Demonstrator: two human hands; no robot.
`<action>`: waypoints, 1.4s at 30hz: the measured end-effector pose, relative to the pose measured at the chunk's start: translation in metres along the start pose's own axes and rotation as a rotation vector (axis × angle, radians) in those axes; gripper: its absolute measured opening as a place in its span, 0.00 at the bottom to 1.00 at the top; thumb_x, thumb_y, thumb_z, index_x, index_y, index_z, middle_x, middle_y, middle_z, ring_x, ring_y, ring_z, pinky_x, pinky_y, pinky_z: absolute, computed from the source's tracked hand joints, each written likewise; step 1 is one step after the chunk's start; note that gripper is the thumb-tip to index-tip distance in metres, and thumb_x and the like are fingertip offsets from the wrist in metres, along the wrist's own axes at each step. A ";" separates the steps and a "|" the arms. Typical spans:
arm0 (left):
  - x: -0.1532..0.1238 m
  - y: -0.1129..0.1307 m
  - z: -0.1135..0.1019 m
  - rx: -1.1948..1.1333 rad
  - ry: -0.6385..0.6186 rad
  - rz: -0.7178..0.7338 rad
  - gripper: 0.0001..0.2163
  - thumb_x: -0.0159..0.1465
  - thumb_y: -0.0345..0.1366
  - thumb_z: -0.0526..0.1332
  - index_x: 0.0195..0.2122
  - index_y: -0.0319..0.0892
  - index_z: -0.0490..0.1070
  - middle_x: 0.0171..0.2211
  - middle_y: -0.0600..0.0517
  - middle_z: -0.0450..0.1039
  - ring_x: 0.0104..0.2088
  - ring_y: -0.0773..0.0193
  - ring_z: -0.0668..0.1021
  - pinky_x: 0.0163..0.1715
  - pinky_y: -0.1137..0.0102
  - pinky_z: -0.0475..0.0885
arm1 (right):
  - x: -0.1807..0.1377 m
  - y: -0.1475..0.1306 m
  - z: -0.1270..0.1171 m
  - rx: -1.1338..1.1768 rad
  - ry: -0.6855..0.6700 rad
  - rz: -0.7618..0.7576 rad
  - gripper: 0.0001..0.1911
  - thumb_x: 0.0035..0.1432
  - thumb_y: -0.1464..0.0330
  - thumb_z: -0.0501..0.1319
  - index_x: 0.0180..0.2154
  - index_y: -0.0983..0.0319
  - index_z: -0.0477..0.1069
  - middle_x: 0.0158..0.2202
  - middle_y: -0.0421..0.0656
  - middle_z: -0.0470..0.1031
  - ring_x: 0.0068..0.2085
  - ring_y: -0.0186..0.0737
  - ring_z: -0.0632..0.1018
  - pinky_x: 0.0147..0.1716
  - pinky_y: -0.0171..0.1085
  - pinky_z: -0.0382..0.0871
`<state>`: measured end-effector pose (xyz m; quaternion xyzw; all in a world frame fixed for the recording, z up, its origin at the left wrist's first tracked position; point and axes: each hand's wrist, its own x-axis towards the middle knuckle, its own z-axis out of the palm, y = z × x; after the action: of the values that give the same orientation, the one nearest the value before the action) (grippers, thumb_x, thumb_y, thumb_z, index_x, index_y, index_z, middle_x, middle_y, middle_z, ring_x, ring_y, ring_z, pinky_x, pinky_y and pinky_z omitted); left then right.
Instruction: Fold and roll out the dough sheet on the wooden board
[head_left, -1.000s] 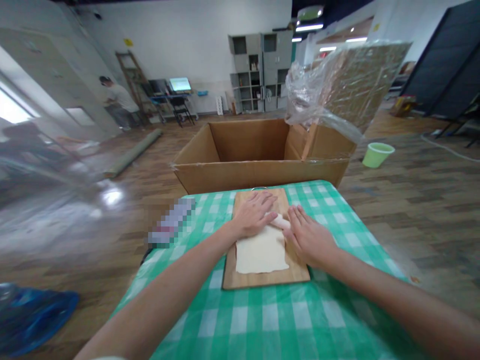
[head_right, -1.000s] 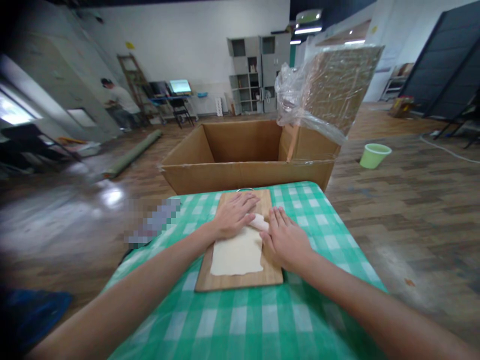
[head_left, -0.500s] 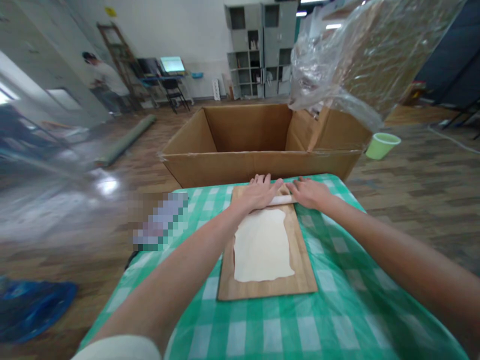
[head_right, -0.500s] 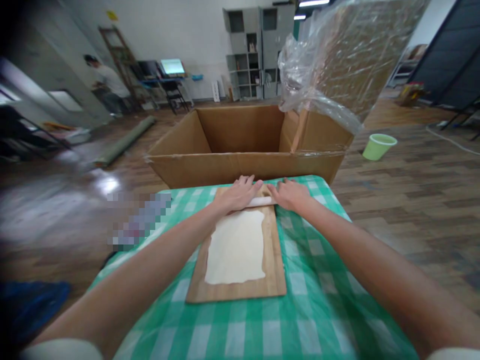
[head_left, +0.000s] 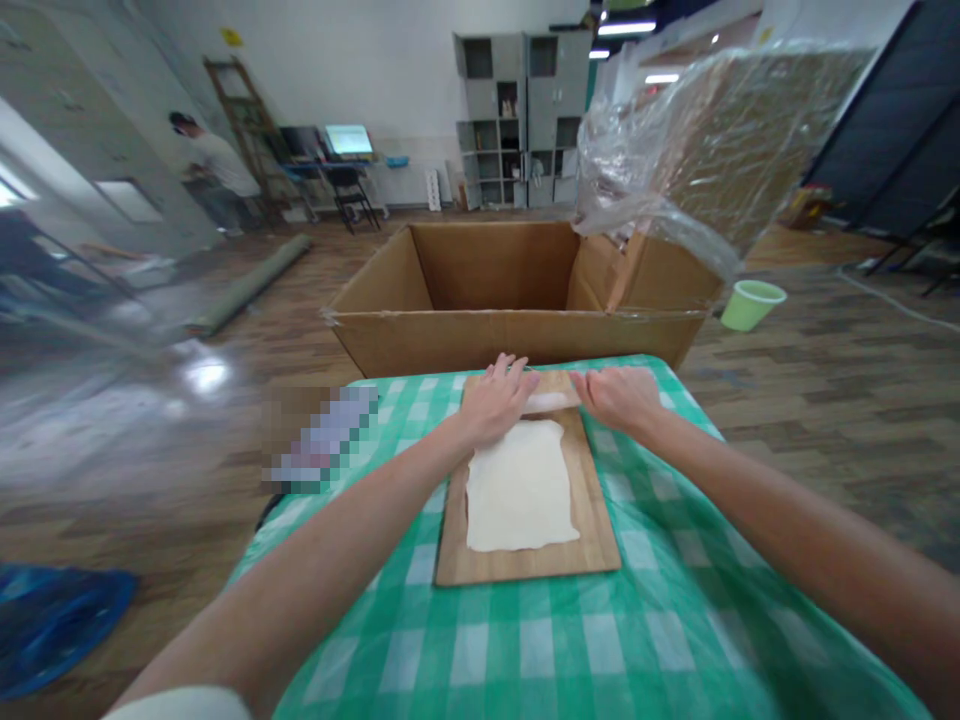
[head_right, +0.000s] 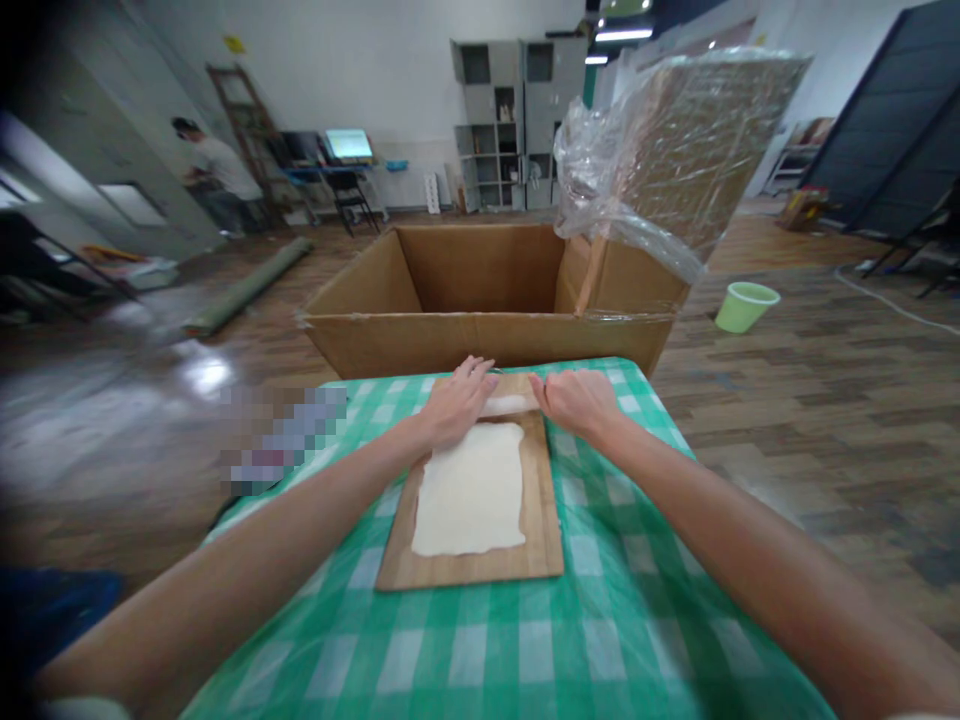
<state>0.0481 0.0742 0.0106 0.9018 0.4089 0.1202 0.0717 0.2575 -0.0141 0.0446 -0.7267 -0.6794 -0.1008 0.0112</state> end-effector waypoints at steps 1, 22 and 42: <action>-0.003 -0.004 -0.003 -0.002 -0.003 -0.002 0.31 0.77 0.51 0.32 0.71 0.39 0.55 0.72 0.41 0.58 0.74 0.51 0.56 0.69 0.53 0.58 | 0.002 -0.004 -0.006 0.011 0.027 -0.014 0.41 0.76 0.53 0.36 0.38 0.65 0.84 0.39 0.59 0.84 0.42 0.55 0.85 0.41 0.44 0.72; -0.014 -0.046 -0.002 0.232 -0.071 0.144 0.24 0.77 0.41 0.41 0.67 0.39 0.62 0.71 0.34 0.56 0.71 0.40 0.60 0.64 0.43 0.61 | 0.029 -0.021 0.042 0.070 -0.021 -0.345 0.27 0.78 0.59 0.40 0.57 0.63 0.72 0.55 0.55 0.76 0.64 0.56 0.68 0.63 0.55 0.59; -0.065 -0.022 -0.001 0.061 0.056 0.084 0.30 0.77 0.46 0.31 0.75 0.39 0.47 0.75 0.42 0.53 0.75 0.55 0.55 0.70 0.55 0.56 | -0.086 -0.040 0.025 0.185 0.107 -0.322 0.38 0.75 0.53 0.42 0.70 0.76 0.58 0.71 0.61 0.60 0.74 0.57 0.57 0.70 0.55 0.56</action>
<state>-0.0095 0.0401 -0.0039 0.9162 0.3760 0.1355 0.0275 0.2164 -0.0925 0.0018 -0.5979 -0.7919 -0.0771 0.0977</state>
